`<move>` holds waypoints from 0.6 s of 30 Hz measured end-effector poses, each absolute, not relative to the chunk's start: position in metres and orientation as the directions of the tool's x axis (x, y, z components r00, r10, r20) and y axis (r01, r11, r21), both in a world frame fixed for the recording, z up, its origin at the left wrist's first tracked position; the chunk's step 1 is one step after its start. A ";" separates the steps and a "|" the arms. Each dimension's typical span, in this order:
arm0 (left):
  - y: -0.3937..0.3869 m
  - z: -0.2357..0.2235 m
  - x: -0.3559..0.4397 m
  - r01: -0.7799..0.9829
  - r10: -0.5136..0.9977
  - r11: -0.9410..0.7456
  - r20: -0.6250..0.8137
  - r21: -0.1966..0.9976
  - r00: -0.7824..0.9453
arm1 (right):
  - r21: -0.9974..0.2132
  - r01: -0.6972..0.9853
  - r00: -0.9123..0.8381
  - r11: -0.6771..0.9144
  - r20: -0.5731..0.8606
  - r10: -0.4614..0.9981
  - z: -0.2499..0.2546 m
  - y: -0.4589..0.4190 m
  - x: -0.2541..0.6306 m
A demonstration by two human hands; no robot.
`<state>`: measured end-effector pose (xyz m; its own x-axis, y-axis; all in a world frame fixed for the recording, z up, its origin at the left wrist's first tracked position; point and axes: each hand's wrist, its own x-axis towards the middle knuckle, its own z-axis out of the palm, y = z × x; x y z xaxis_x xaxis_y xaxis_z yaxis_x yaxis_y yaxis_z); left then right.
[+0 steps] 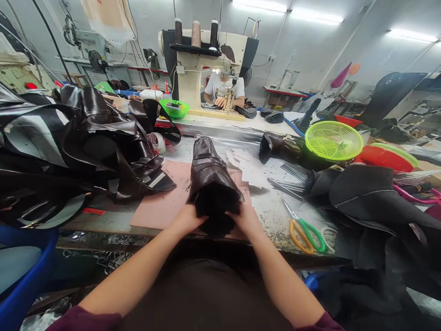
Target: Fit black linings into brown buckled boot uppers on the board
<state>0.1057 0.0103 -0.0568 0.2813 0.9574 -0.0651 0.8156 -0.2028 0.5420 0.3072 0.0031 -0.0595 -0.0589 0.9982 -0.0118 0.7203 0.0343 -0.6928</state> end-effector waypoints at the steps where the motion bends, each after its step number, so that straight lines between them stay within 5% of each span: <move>1: 0.009 -0.058 0.106 0.826 0.956 -0.226 -0.044 0.516 0.289 | -0.688 0.726 -0.051 0.028 -0.014 0.999 -0.059 0.003 0.307; 8: -0.014 -0.064 0.093 0.881 0.907 -0.407 0.219 0.241 0.359 | -0.618 0.783 -0.075 0.069 0.016 0.997 -0.057 0.001 0.305; 12: -0.029 -0.069 0.101 0.734 0.670 -0.679 0.414 0.007 0.616 | -0.615 0.780 -0.125 0.115 0.027 0.992 -0.058 0.005 0.304; 15: -0.034 -0.076 0.123 0.559 0.540 -0.827 0.351 0.054 0.765 | -0.605 0.773 -0.178 0.188 0.077 0.981 -0.053 0.009 0.307; 18: -0.032 -0.083 0.138 0.575 0.583 -0.812 0.209 0.104 0.785 | -0.611 0.788 -0.131 0.075 -0.047 0.990 -0.046 0.013 0.316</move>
<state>0.1384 -0.0322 -0.0833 0.7854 0.5828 0.2086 0.5748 -0.8117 0.1036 0.3161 0.0130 -0.0461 -0.1310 0.9902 -0.0474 0.7884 0.0750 -0.6106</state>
